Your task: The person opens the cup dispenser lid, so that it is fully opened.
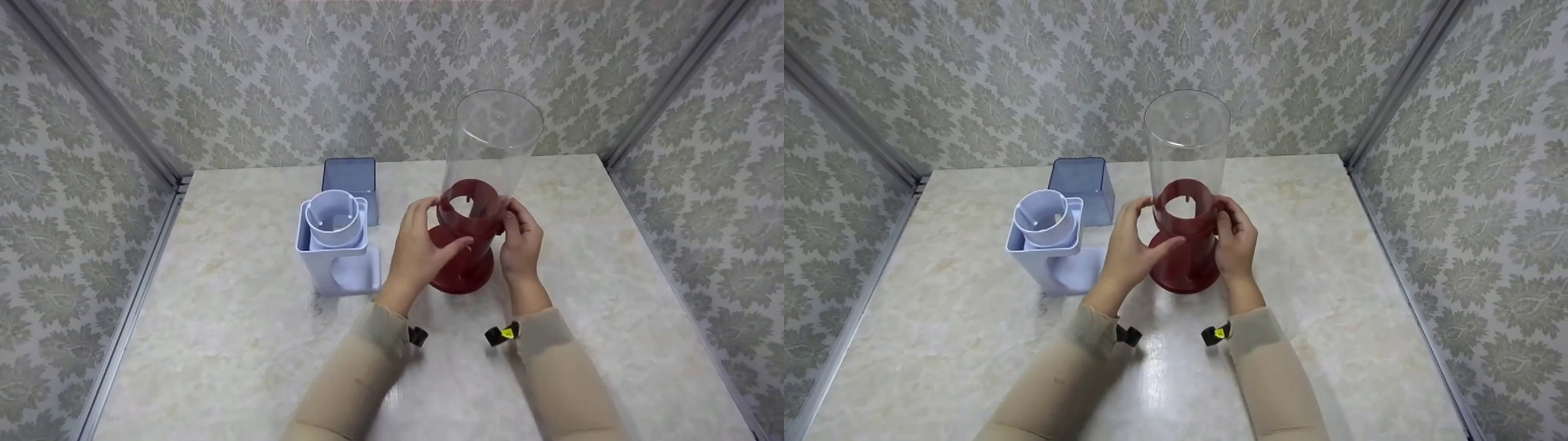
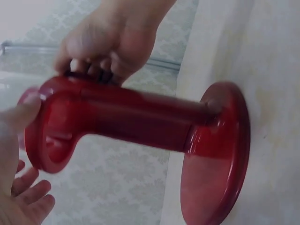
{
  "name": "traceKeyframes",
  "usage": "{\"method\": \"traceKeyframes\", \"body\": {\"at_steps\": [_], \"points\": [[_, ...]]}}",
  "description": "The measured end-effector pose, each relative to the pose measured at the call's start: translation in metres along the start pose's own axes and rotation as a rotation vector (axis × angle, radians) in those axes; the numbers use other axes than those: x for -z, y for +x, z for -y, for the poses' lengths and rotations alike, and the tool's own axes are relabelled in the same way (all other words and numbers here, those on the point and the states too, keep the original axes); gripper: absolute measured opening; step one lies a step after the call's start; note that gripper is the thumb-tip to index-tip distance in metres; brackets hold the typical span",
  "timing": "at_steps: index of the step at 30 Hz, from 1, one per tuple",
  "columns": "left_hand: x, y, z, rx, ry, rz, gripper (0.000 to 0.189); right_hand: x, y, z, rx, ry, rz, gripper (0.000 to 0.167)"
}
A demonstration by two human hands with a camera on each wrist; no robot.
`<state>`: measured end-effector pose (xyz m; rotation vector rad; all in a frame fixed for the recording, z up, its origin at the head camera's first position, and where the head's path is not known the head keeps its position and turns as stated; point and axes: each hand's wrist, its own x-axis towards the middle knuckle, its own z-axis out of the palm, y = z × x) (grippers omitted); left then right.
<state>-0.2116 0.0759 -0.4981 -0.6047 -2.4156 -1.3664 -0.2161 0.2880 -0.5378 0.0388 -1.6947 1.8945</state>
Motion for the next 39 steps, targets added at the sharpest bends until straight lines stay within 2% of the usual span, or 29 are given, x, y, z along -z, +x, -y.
{"method": "traceKeyframes", "body": {"at_steps": [3, 5, 7, 9, 12, 15, 17, 26, 30, 34, 39], "points": [[0.004, 0.018, 0.011, -0.011, -0.136, 0.14, 0.12, 0.0, 0.001, -0.001, 0.014, -0.007, -0.01, 0.038], [0.004, 0.027, 0.017, -0.015, -0.236, 0.225, 0.126, 0.001, 0.001, -0.002, 0.031, -0.029, -0.008, 0.039], [0.004, 0.031, 0.023, -0.013, -0.323, 0.269, 0.127, 0.002, 0.001, -0.004, 0.053, -0.055, 0.002, 0.04], [0.003, 0.031, 0.027, -0.005, -0.375, 0.275, 0.123, 0.003, 0.002, -0.006, 0.074, -0.071, 0.016, 0.044], [0.0, 0.023, 0.027, 0.011, -0.394, 0.234, 0.119, 0.004, 0.003, -0.007, 0.108, -0.087, 0.044, 0.05], [-0.004, 0.016, 0.021, 0.026, -0.361, 0.173, 0.117, 0.004, 0.009, -0.007, 0.122, -0.068, 0.078, 0.05], [-0.008, 0.011, 0.016, 0.033, -0.322, 0.127, 0.117, 0.004, 0.015, -0.007, 0.107, -0.033, 0.102, 0.043], [-0.036, -0.014, -0.011, 0.097, -0.161, -0.111, 0.113, 0.006, 0.041, -0.017, -0.062, 0.271, 0.266, 0.027], [-0.05, -0.025, -0.021, 0.101, -0.107, -0.204, 0.109, 0.002, 0.053, -0.018, -0.161, 0.337, 0.314, 0.018], [-0.058, -0.033, -0.025, 0.079, -0.079, -0.245, 0.103, 0.0, 0.06, -0.02, -0.23, 0.37, 0.354, 0.022], [-0.059, -0.036, -0.015, 0.069, -0.175, -0.247, 0.096, 0.002, 0.058, -0.019, -0.275, 0.363, 0.354, 0.025]]}}
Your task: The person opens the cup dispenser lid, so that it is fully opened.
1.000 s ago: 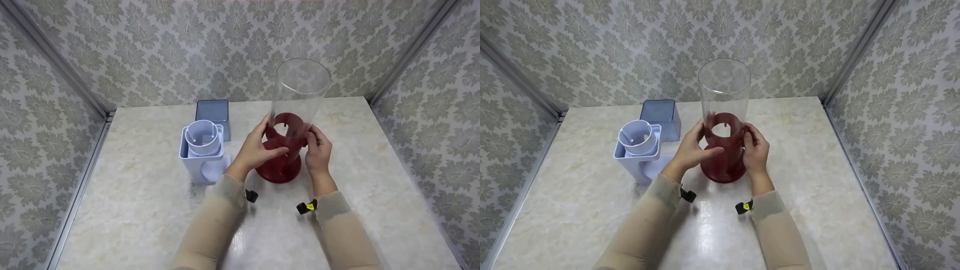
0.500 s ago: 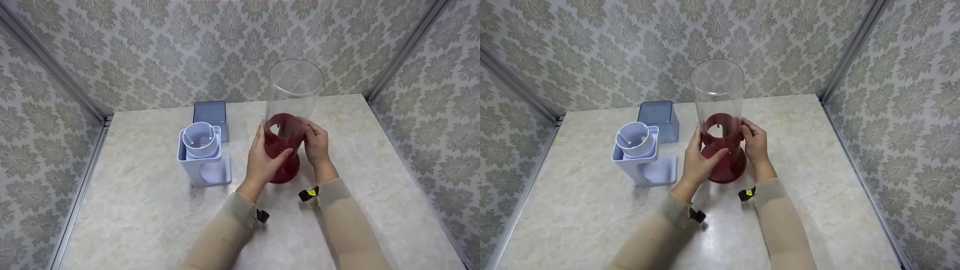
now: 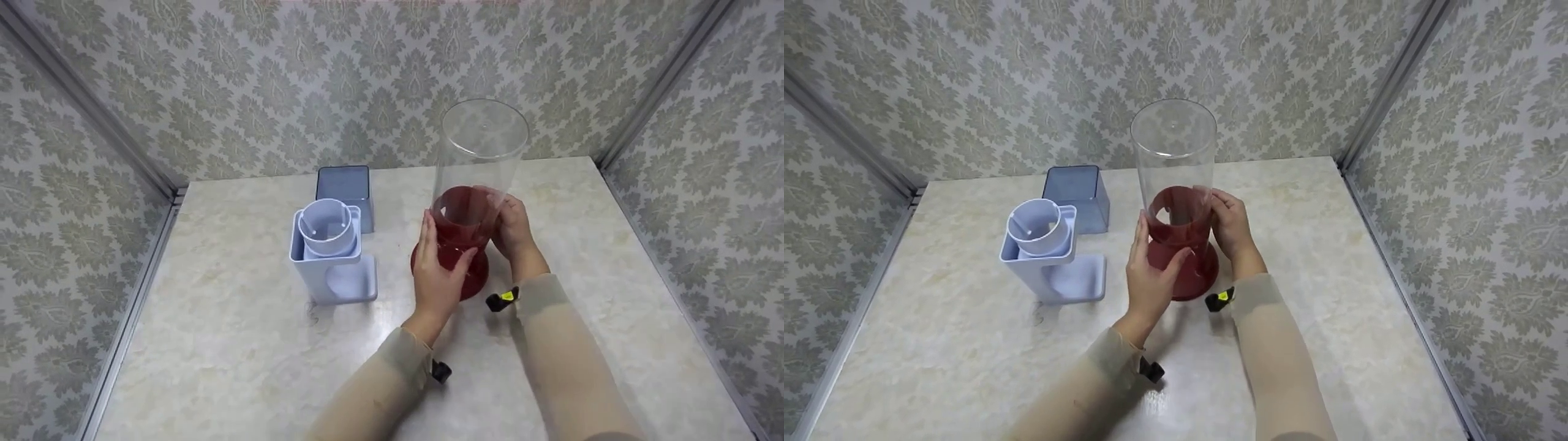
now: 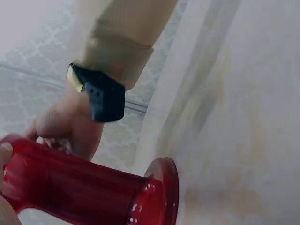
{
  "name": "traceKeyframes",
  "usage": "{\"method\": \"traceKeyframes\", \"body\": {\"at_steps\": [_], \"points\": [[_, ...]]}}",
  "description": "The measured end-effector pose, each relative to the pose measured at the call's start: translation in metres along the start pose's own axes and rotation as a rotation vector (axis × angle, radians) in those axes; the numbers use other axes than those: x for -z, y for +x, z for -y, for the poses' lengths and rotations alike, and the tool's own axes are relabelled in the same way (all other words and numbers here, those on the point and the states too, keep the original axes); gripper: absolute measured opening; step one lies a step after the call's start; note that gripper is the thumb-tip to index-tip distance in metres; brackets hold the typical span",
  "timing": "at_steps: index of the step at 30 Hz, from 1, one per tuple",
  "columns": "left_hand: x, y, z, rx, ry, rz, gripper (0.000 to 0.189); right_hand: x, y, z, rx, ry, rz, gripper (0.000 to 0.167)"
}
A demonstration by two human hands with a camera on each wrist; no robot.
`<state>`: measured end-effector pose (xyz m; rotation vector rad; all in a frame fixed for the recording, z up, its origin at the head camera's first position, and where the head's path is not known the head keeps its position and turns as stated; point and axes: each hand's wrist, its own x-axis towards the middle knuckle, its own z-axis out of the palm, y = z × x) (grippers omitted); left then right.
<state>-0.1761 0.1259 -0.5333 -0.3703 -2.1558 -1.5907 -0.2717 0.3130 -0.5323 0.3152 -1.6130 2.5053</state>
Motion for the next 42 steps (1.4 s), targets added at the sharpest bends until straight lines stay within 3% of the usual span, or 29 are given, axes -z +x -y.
{"method": "traceKeyframes", "body": {"at_steps": [4, 8, 11, 13, 20, 23, 26, 33, 42], "points": [[0.011, 0.008, 0.011, -0.011, -0.128, 0.031, 0.084, -0.001, -0.013, 0.004, 0.024, 0.043, -0.095, 0.027], [0.026, 0.024, 0.018, -0.018, -0.301, 0.065, 0.066, -0.01, -0.037, 0.01, 0.199, 0.081, -0.31, 0.032], [0.033, 0.044, 0.023, 0.02, -0.436, 0.077, 0.064, -0.026, -0.053, 0.013, 0.318, 0.006, -0.427, 0.035], [0.036, 0.058, 0.025, 0.056, -0.503, 0.09, 0.064, -0.037, -0.064, 0.011, 0.342, -0.057, -0.447, 0.041], [0.027, 0.094, 0.032, 0.111, -0.622, 0.235, 0.064, -0.061, -0.091, -0.004, 0.245, -0.316, -0.383, 0.107], [0.021, 0.098, 0.034, 0.1, -0.642, 0.322, 0.063, -0.066, -0.094, -0.008, 0.202, -0.404, -0.385, 0.106], [0.016, 0.097, 0.035, 0.095, -0.647, 0.365, 0.061, -0.069, -0.095, -0.011, 0.172, -0.454, -0.382, 0.1], [0.011, 0.089, 0.035, 0.111, -0.664, 0.382, 0.06, -0.065, -0.094, -0.006, 0.142, -0.499, -0.361, 0.098], [0.015, 0.078, 0.037, 0.08, -0.657, 0.377, 0.059, -0.046, -0.088, 0.01, 0.054, -0.418, -0.191, 0.095]]}}
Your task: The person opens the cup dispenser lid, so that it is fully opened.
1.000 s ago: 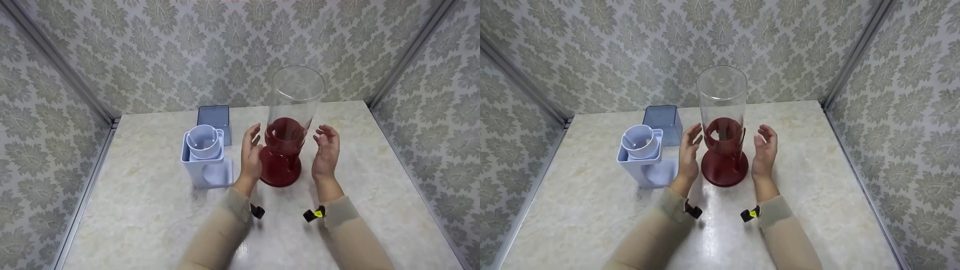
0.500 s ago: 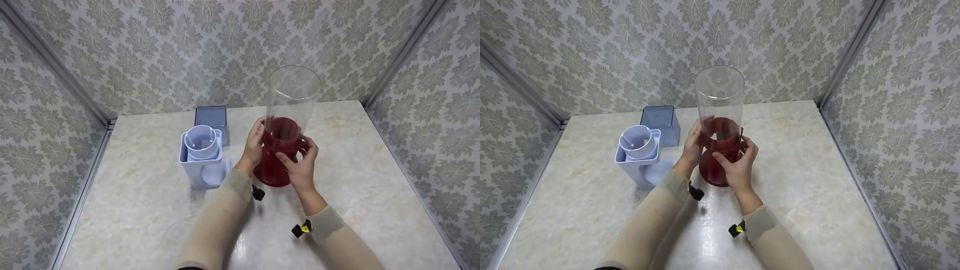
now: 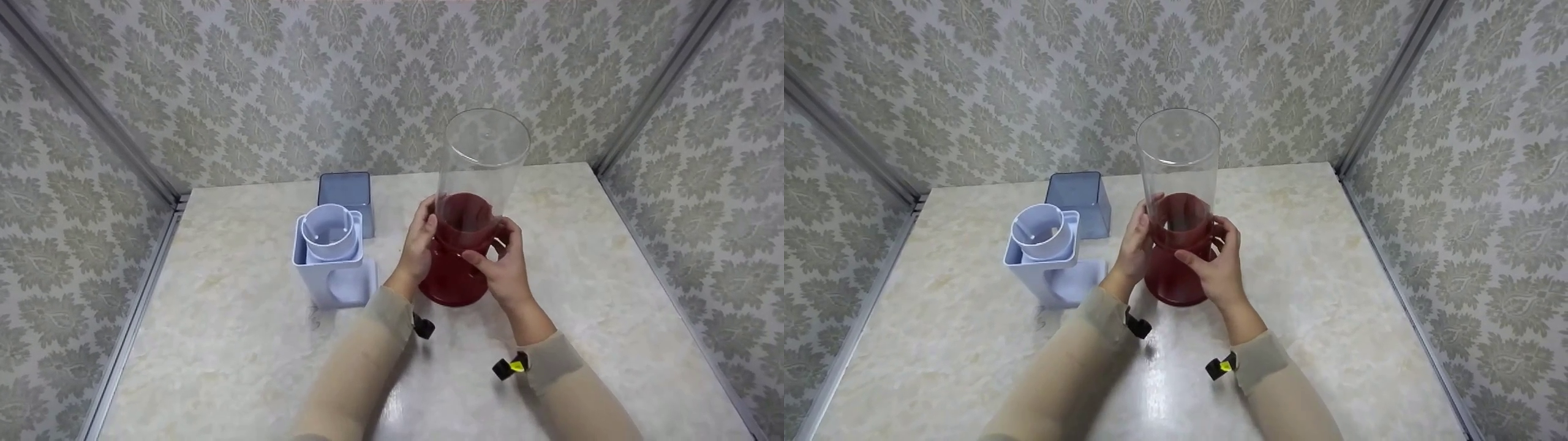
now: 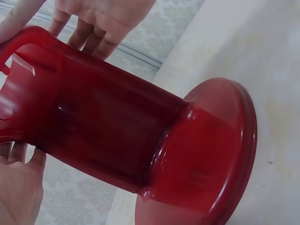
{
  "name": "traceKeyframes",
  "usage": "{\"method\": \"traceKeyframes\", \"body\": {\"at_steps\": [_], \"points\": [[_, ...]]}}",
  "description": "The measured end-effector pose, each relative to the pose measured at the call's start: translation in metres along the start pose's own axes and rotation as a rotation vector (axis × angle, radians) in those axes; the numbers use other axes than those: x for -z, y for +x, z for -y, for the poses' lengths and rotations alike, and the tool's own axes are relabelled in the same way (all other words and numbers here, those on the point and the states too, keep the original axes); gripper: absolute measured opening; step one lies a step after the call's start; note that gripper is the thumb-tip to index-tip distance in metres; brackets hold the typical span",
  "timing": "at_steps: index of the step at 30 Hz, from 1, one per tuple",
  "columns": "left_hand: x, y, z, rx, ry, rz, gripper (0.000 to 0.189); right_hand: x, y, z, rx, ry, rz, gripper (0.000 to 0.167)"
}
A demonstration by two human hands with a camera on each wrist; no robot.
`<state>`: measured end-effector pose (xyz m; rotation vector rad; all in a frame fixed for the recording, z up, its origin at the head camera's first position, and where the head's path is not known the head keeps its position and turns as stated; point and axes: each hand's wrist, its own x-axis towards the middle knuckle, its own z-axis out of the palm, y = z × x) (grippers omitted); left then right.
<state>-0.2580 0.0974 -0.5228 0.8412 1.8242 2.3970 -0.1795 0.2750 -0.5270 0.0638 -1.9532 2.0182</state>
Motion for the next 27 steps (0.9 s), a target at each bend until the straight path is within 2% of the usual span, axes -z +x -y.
{"method": "traceKeyframes", "body": {"at_steps": [6, 10, 13, 16, 20, 24, 27], "points": [[0.002, -0.008, -0.003, -0.024, 0.044, -0.005, 0.064, 0.02, 0.012, 0.006, -0.057, 0.102, 0.161, 0.086], [0.002, -0.014, -0.007, -0.04, 0.111, -0.018, 0.089, 0.035, 0.023, 0.005, -0.099, 0.168, 0.259, 0.084], [0.001, -0.02, -0.01, -0.026, 0.146, -0.039, 0.103, 0.043, 0.032, 0.0, -0.11, 0.206, 0.339, 0.088], [-0.001, -0.027, -0.011, 0.007, 0.161, -0.054, 0.104, 0.049, 0.042, -0.006, -0.113, 0.233, 0.415, 0.091], [-0.005, -0.035, -0.013, 0.029, 0.181, -0.059, 0.099, 0.055, 0.05, -0.014, -0.12, 0.287, 0.489, 0.086], [-0.006, -0.038, -0.015, 0.04, 0.191, -0.081, 0.096, 0.059, 0.053, -0.019, -0.115, 0.332, 0.527, 0.08], [-0.003, -0.038, -0.016, 0.034, 0.194, -0.09, 0.09, 0.058, 0.051, -0.019, -0.096, 0.364, 0.524, 0.079]]}}
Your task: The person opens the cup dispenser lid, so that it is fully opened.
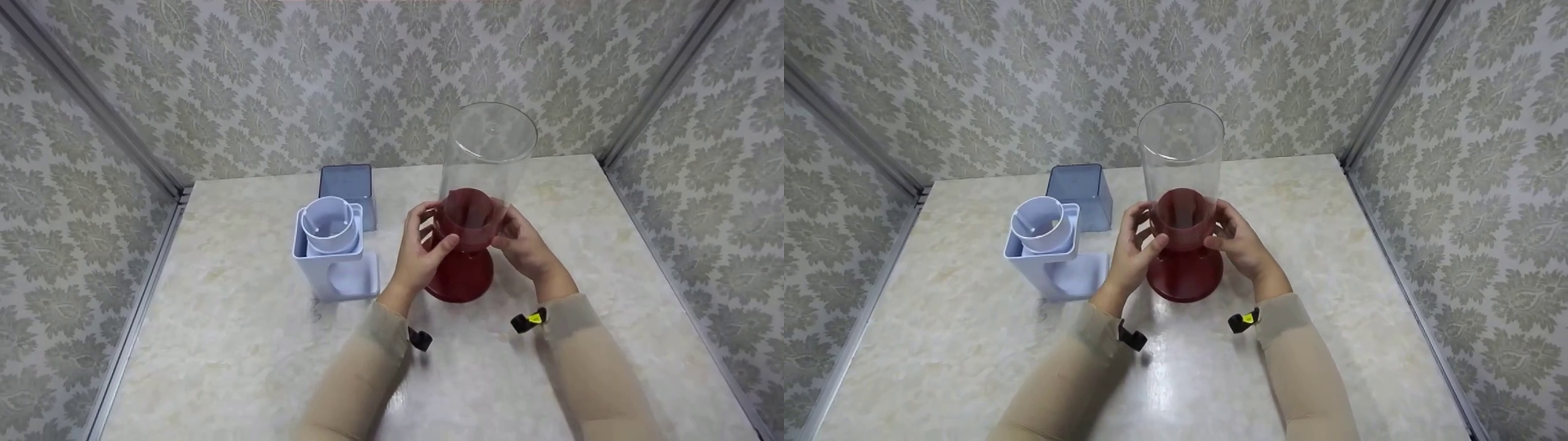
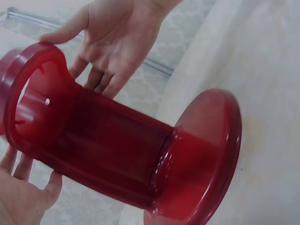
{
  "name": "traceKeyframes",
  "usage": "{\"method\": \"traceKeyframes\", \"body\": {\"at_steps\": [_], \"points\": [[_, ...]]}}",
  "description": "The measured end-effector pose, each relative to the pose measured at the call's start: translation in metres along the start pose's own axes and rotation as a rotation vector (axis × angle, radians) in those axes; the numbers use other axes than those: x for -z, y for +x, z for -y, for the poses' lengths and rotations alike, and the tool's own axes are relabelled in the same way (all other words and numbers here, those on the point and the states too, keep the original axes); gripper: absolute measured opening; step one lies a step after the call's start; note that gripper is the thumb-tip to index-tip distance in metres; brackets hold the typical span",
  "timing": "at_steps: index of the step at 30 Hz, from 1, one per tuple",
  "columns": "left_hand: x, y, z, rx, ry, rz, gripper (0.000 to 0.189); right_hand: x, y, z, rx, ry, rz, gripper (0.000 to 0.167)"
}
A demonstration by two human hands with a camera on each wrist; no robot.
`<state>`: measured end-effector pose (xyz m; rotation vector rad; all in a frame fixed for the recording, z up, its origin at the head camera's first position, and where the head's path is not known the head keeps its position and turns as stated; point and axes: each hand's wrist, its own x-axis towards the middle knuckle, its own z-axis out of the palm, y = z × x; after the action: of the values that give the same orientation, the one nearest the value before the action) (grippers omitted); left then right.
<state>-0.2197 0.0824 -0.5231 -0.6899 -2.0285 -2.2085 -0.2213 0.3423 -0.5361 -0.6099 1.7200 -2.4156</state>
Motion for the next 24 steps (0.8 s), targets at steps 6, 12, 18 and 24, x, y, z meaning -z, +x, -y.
{"method": "traceKeyframes", "body": {"at_steps": [6, 12, 18, 24], "points": [[0.01, 0.01, 0.002, -0.01, -0.025, 0.006, 0.062, -0.027, -0.014, 0.001, 0.139, 0.103, -0.134, 0.106], [0.014, 0.044, 0.003, 0.085, -0.096, 0.014, 0.056, -0.083, -0.015, 0.001, 0.301, -0.05, -0.484, 0.12], [0.014, 0.069, 0.005, 0.114, -0.156, 0.086, 0.054, -0.114, -0.009, -0.006, 0.329, -0.471, -0.657, 0.12], [0.011, 0.068, 0.011, 0.112, -0.206, 0.129, 0.049, -0.12, -0.004, -0.015, 0.384, -0.711, -0.77, 0.111]]}}
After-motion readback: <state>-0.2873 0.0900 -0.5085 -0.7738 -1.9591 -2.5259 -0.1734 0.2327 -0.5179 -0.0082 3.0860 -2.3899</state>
